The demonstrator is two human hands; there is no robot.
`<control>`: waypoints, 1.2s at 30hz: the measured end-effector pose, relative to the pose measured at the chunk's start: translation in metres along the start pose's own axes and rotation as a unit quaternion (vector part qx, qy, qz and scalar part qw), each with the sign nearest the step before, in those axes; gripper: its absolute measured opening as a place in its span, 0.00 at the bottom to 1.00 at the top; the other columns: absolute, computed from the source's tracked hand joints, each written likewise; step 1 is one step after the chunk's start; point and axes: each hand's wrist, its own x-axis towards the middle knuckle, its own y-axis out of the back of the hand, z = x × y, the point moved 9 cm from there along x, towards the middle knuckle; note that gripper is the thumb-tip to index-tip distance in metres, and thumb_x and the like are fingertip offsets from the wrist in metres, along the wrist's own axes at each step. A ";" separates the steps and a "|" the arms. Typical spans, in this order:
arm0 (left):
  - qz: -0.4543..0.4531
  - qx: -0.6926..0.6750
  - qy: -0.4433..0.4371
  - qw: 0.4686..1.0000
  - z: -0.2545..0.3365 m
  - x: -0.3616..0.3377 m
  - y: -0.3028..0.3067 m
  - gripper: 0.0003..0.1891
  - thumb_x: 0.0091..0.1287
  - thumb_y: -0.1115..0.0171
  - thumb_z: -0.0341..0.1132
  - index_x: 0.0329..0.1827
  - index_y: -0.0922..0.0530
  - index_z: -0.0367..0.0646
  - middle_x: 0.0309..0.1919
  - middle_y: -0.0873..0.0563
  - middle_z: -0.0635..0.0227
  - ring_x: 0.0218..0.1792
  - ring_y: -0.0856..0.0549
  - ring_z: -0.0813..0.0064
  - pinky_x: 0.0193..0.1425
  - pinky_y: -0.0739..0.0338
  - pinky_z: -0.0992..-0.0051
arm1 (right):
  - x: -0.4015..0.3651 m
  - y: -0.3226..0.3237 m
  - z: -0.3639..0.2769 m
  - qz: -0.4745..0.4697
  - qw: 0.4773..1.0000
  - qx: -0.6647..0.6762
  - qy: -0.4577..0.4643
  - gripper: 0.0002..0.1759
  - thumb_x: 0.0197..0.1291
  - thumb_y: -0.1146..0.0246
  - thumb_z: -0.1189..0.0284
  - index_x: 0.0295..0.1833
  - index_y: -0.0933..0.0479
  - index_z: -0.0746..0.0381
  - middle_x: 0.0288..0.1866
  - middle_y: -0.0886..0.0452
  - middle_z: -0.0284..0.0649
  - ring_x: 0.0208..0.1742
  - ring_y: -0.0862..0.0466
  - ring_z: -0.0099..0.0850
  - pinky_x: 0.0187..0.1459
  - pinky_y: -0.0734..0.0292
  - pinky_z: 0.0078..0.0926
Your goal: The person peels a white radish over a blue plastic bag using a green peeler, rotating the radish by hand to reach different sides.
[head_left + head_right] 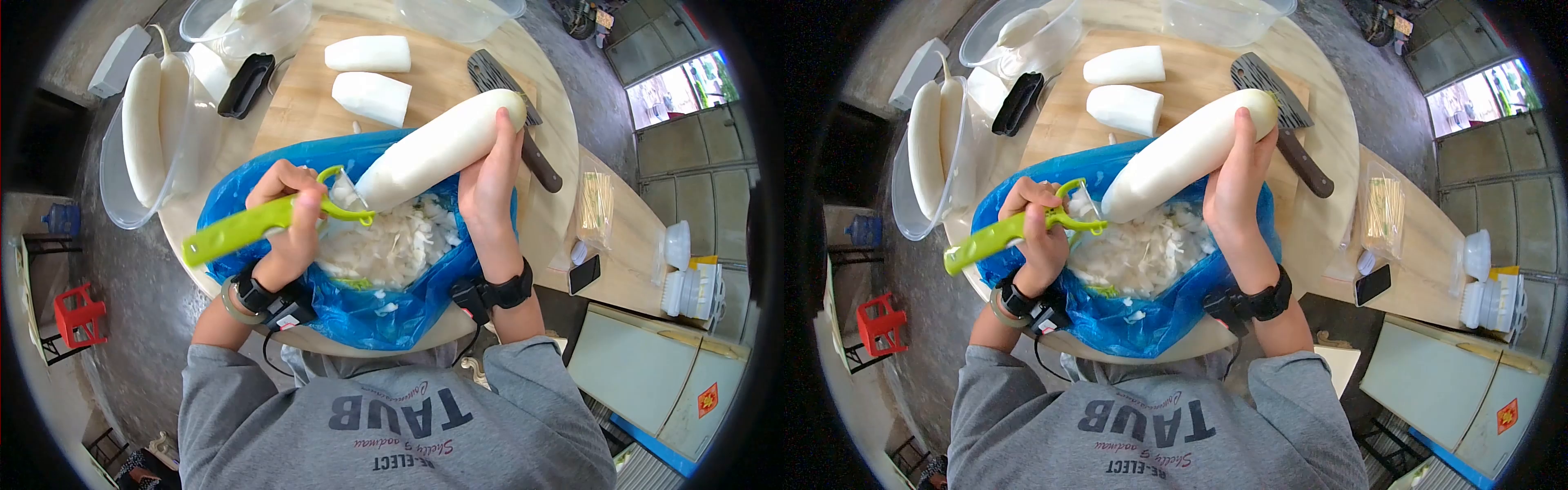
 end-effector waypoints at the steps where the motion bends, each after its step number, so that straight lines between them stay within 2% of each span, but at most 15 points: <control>1: 0.007 -0.018 -0.004 1.000 -0.002 0.001 0.002 0.12 0.62 0.44 0.34 0.23 0.32 0.39 0.17 0.29 0.71 0.19 0.33 0.84 0.24 0.41 0.83 | 0.001 0.003 0.003 0.003 1.000 0.013 -0.013 0.27 0.65 0.46 0.62 0.63 0.45 0.61 0.55 0.33 0.39 0.56 0.29 0.27 0.56 0.32 0.27; 3: 0.022 -0.053 -0.013 0.998 -0.005 0.003 0.007 0.14 0.62 0.44 0.33 0.20 0.35 0.41 0.16 0.32 0.72 0.20 0.37 0.84 0.25 0.44 0.82 | 0.002 0.004 0.005 0.004 1.000 0.011 -0.019 0.27 0.65 0.46 0.61 0.63 0.45 0.61 0.55 0.33 0.40 0.56 0.29 0.28 0.56 0.32 0.28; 4: 0.039 -0.038 0.024 0.998 -0.005 0.004 0.006 0.15 0.59 0.46 0.29 0.17 0.39 0.42 0.16 0.37 0.74 0.21 0.40 0.84 0.25 0.47 0.82 | 0.002 0.004 0.006 0.004 1.000 0.011 -0.022 0.27 0.64 0.46 0.61 0.63 0.45 0.61 0.55 0.33 0.40 0.56 0.29 0.28 0.56 0.32 0.29; 7: 0.007 -0.026 0.084 0.996 -0.016 0.005 0.006 0.14 0.58 0.47 0.27 0.17 0.41 0.42 0.16 0.38 0.74 0.22 0.40 0.84 0.25 0.47 0.81 | 0.002 0.004 0.004 0.012 1.000 0.001 -0.022 0.27 0.65 0.46 0.61 0.63 0.45 0.61 0.55 0.33 0.39 0.56 0.29 0.28 0.56 0.31 0.28; 10: -0.008 -0.020 0.098 0.995 -0.019 0.007 0.003 0.15 0.56 0.46 0.26 0.16 0.42 0.42 0.16 0.40 0.76 0.21 0.42 0.85 0.24 0.48 0.80 | 0.000 0.005 0.005 0.034 0.999 -0.013 -0.023 0.19 0.66 0.47 0.62 0.57 0.37 0.60 0.53 0.29 0.37 0.55 0.28 0.27 0.57 0.32 0.28; 13: -0.015 0.004 0.099 0.995 -0.015 0.007 0.000 0.15 0.55 0.42 0.25 0.16 0.40 0.41 0.15 0.37 0.76 0.19 0.41 0.86 0.23 0.48 0.81 | 0.000 0.004 0.003 0.033 0.999 -0.014 -0.022 0.20 0.66 0.47 0.62 0.58 0.38 0.61 0.53 0.29 0.37 0.55 0.28 0.26 0.57 0.32 0.28; 16: -0.031 0.132 0.020 0.991 0.004 0.009 -0.003 0.12 0.54 0.38 0.26 0.18 0.32 0.39 0.15 0.28 0.73 0.17 0.34 0.84 0.21 0.41 0.81 | 0.001 0.004 0.004 0.020 0.999 -0.013 -0.022 0.20 0.67 0.47 0.62 0.58 0.38 0.61 0.54 0.29 0.37 0.56 0.28 0.27 0.58 0.32 0.28; 19: -0.165 0.253 -0.043 0.952 0.029 0.013 -0.035 0.08 0.54 0.34 0.28 0.22 0.25 0.39 0.17 0.22 0.66 0.18 0.24 0.79 0.23 0.33 0.81 | 0.002 0.003 0.004 0.004 1.000 -0.012 -0.020 0.25 0.66 0.45 0.62 0.61 0.44 0.62 0.55 0.32 0.39 0.55 0.29 0.27 0.55 0.31 0.27; 20: -0.184 0.286 -0.029 0.940 0.028 0.013 -0.041 0.07 0.52 0.33 0.29 0.24 0.23 0.40 0.17 0.21 0.65 0.18 0.21 0.76 0.24 0.30 0.80 | 0.002 0.003 0.004 0.002 1.000 -0.012 -0.019 0.25 0.66 0.45 0.63 0.61 0.44 0.62 0.55 0.32 0.39 0.55 0.29 0.27 0.55 0.31 0.27; 23: -0.184 0.257 -0.030 0.948 0.026 0.010 -0.040 0.06 0.52 0.34 0.29 0.24 0.23 0.39 0.19 0.22 0.66 0.19 0.23 0.75 0.24 0.34 0.80 | 0.003 0.002 0.004 0.000 1.000 -0.011 -0.017 0.25 0.66 0.45 0.63 0.61 0.43 0.62 0.55 0.32 0.39 0.55 0.29 0.26 0.56 0.31 0.27; 26: -0.187 0.242 -0.028 0.952 0.021 0.009 -0.041 0.06 0.50 0.34 0.27 0.23 0.25 0.39 0.18 0.23 0.65 0.19 0.23 0.74 0.23 0.34 0.80 | 0.002 0.003 0.005 0.004 1.000 -0.015 -0.019 0.25 0.65 0.45 0.63 0.61 0.44 0.62 0.55 0.32 0.39 0.55 0.29 0.26 0.56 0.31 0.27; 29: -0.211 0.292 -0.035 0.932 0.020 0.007 -0.037 0.08 0.47 0.34 0.25 0.21 0.27 0.40 0.14 0.25 0.66 0.14 0.26 0.74 0.19 0.34 0.79 | 0.003 0.003 0.005 0.000 1.000 -0.018 -0.022 0.26 0.65 0.45 0.62 0.62 0.44 0.61 0.55 0.32 0.39 0.55 0.29 0.26 0.55 0.31 0.27; 35: -0.090 0.231 -0.150 0.957 0.035 0.011 -0.037 0.09 0.43 0.37 0.24 0.15 0.31 0.41 0.11 0.29 0.67 0.12 0.28 0.73 0.18 0.36 0.78 | 0.001 -0.001 0.003 -0.007 1.000 -0.022 -0.020 0.26 0.65 0.45 0.62 0.62 0.45 0.61 0.55 0.32 0.39 0.55 0.29 0.26 0.55 0.30 0.27; 36: -0.106 0.231 -0.111 0.961 0.029 0.012 -0.037 0.09 0.43 0.37 0.24 0.15 0.31 0.41 0.11 0.29 0.67 0.12 0.28 0.73 0.18 0.36 0.78 | 0.001 -0.001 0.003 -0.005 1.000 -0.022 -0.019 0.26 0.65 0.45 0.62 0.62 0.45 0.61 0.55 0.32 0.39 0.55 0.29 0.26 0.54 0.30 0.27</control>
